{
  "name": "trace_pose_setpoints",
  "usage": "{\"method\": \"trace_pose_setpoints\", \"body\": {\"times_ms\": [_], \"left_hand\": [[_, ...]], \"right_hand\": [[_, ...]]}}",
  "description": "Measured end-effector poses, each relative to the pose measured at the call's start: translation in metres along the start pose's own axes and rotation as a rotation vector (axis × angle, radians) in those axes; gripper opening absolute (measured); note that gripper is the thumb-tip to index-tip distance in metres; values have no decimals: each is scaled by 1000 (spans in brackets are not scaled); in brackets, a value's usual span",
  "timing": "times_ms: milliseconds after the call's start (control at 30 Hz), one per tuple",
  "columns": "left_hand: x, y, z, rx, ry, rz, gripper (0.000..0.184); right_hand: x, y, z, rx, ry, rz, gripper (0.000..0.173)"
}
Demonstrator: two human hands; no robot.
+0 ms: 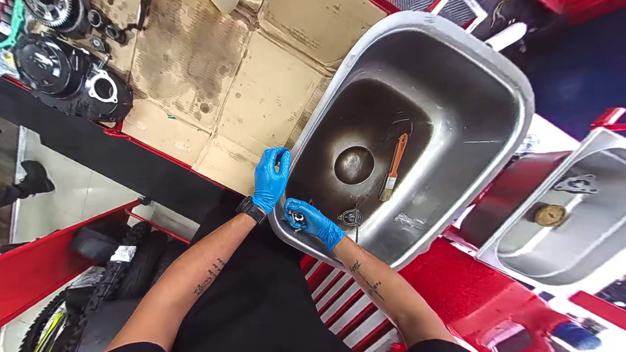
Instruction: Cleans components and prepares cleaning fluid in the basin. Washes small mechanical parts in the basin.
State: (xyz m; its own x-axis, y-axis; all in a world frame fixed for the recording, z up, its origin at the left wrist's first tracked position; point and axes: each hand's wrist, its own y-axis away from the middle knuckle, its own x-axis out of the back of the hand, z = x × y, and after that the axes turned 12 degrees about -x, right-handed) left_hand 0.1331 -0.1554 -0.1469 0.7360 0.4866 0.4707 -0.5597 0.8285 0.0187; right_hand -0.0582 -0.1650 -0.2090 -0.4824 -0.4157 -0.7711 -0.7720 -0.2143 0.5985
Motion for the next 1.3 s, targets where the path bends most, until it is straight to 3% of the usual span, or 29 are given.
{"method": "trace_pose_setpoints", "body": {"times_ms": [267,367,433,533,633,800,967,1100,1300], "left_hand": [[0,0,-1,9,-2,35,28],[11,7,8,-150,-77,54,37],[25,25,21,-363,-113,-79,45],[38,57,30,-665,-216,-444,58],[32,70,29,-799,-355,-683,73],[18,64,33,-770,-464,-857,91],[9,62,37,-826,-442,-907,80],[12,59,41,-815,-411,-1006,84],[51,48,28,-761,-346,-781,60]], "right_hand": [[-24,11,2,86,-110,14,20],[-27,10,0,89,-152,19,23],[-31,13,-1,82,-156,43,22],[-42,21,-6,85,-141,163,22],[-46,26,-4,20,-191,273,28],[-40,25,1,43,-205,231,25],[-30,29,13,102,-194,188,21],[-30,28,16,107,-207,180,22],[-36,10,-2,79,-158,206,25]]}}
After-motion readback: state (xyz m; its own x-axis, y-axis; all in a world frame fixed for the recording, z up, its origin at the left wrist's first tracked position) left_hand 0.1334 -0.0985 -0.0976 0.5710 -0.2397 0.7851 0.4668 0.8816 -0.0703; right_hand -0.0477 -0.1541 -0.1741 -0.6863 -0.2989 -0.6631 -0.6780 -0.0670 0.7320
